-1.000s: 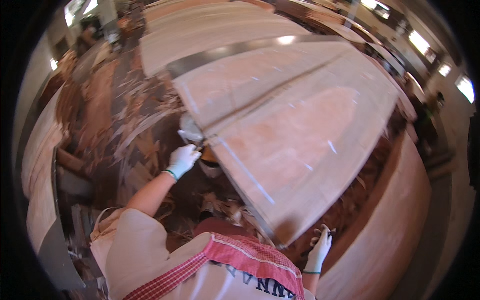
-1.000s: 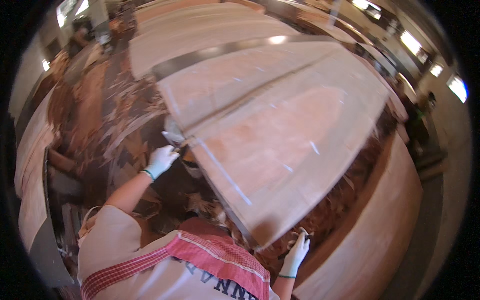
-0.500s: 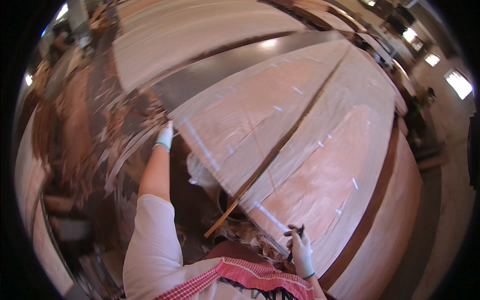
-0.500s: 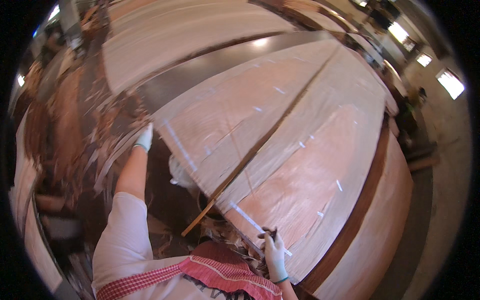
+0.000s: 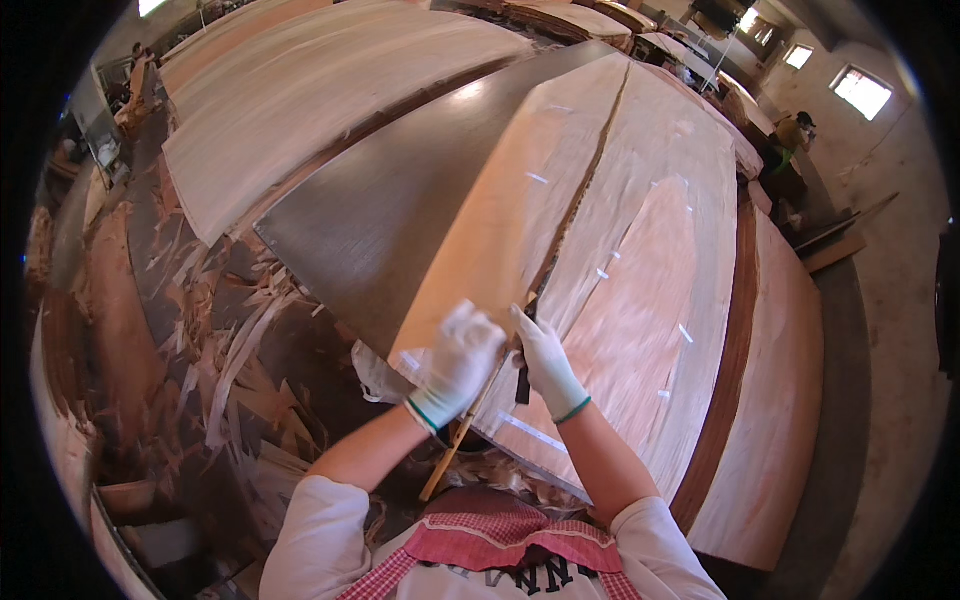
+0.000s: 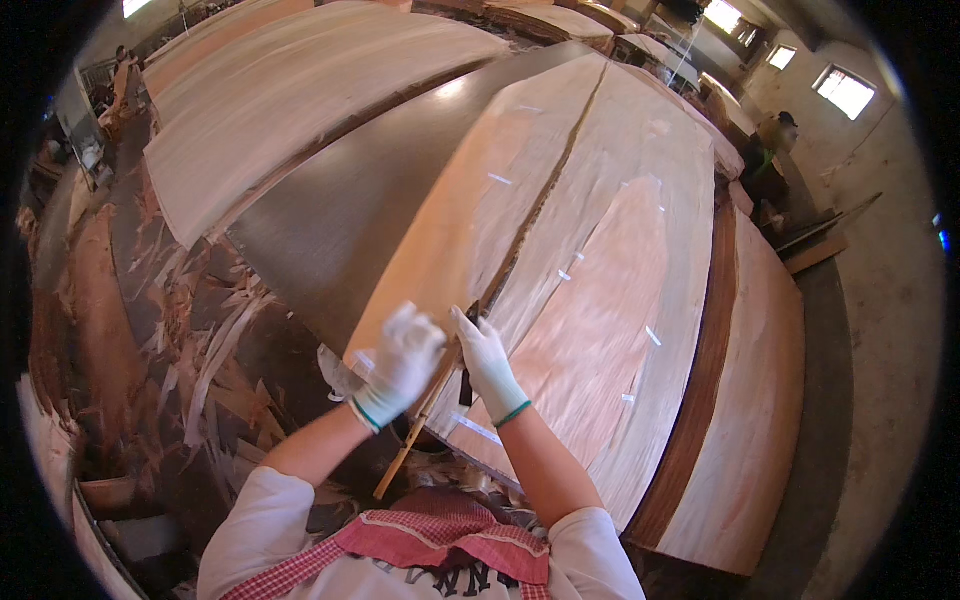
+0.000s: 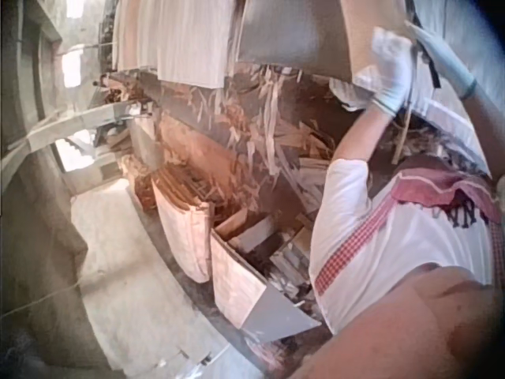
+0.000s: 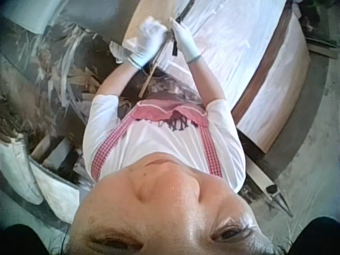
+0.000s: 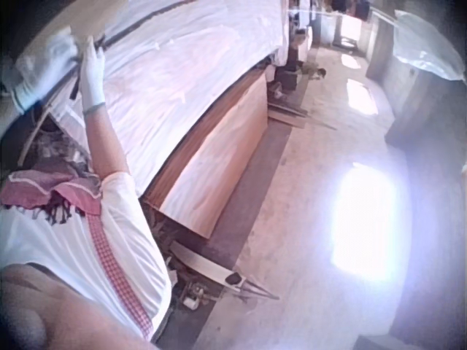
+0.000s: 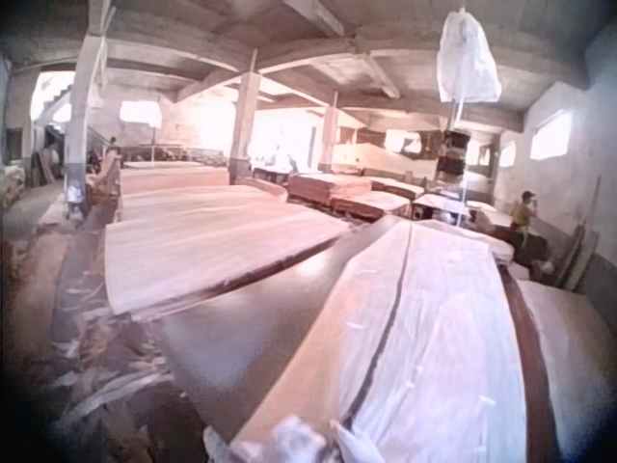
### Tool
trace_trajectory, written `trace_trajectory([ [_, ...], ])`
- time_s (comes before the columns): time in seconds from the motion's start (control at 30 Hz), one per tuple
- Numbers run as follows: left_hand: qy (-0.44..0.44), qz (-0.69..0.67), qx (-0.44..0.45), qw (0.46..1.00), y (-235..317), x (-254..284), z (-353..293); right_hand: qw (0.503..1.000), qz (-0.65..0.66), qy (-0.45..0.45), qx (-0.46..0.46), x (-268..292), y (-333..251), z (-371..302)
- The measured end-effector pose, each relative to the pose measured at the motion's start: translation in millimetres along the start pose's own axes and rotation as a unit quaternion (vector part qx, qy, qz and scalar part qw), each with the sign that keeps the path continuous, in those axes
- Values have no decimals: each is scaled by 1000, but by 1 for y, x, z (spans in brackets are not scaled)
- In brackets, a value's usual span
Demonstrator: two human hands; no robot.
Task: The person processes wood veneers by handling large sheets, using a knife to trim edges, and placing trimmed strips onto stacks of material.
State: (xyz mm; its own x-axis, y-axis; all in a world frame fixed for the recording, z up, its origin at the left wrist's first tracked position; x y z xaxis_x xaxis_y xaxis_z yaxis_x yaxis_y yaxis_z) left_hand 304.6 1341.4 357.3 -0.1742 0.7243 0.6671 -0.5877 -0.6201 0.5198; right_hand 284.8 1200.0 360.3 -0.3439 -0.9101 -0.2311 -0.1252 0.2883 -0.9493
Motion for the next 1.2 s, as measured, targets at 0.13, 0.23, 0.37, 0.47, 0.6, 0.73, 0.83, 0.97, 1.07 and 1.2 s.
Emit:
trace_trajectory([
  [0.13,-34,-66,-6,997,43,34,-52,990,-50,117,54,73,33,-8],
  [0.23,-85,-36,119,989,25,44,-112,978,-45,195,57,181,67,-32],
  [0.37,-472,-334,522,627,-13,7,-227,955,-62,288,33,270,89,-74],
  [0.47,-417,-336,512,671,-4,-3,-217,939,-146,311,33,296,106,-102],
  [0.6,-383,-261,464,755,-11,-20,-181,930,-166,326,-32,289,130,-128],
  [0.73,-433,-404,566,574,-35,-17,-168,955,-147,253,-47,244,154,-139],
  [0.83,-488,-456,576,472,-74,-4,-177,969,-168,157,-88,193,147,-137],
  [0.97,-358,-373,538,666,-48,28,-124,954,-292,23,-62,171,89,-141],
  [1.07,-326,-287,529,729,-13,31,-125,931,-364,33,-10,195,59,-126],
  [1.2,-340,-262,485,762,77,-7,-175,987,-111,54,105,178,50,-130],
])
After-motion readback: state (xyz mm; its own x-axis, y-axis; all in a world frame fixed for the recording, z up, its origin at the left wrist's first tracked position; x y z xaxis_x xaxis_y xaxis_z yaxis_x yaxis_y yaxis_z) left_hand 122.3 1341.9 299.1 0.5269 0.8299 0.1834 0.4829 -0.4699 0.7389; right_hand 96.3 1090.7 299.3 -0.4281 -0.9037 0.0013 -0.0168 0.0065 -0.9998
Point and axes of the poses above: each hand's wrist, its own z-axis towards the middle knuckle, its own x-axis out of the back of the hand, y = z × x, the point moved 2 cm from there along z, towards the middle knuckle, and after that the axes turned 13 degrees about x, right-handed, at the moved point
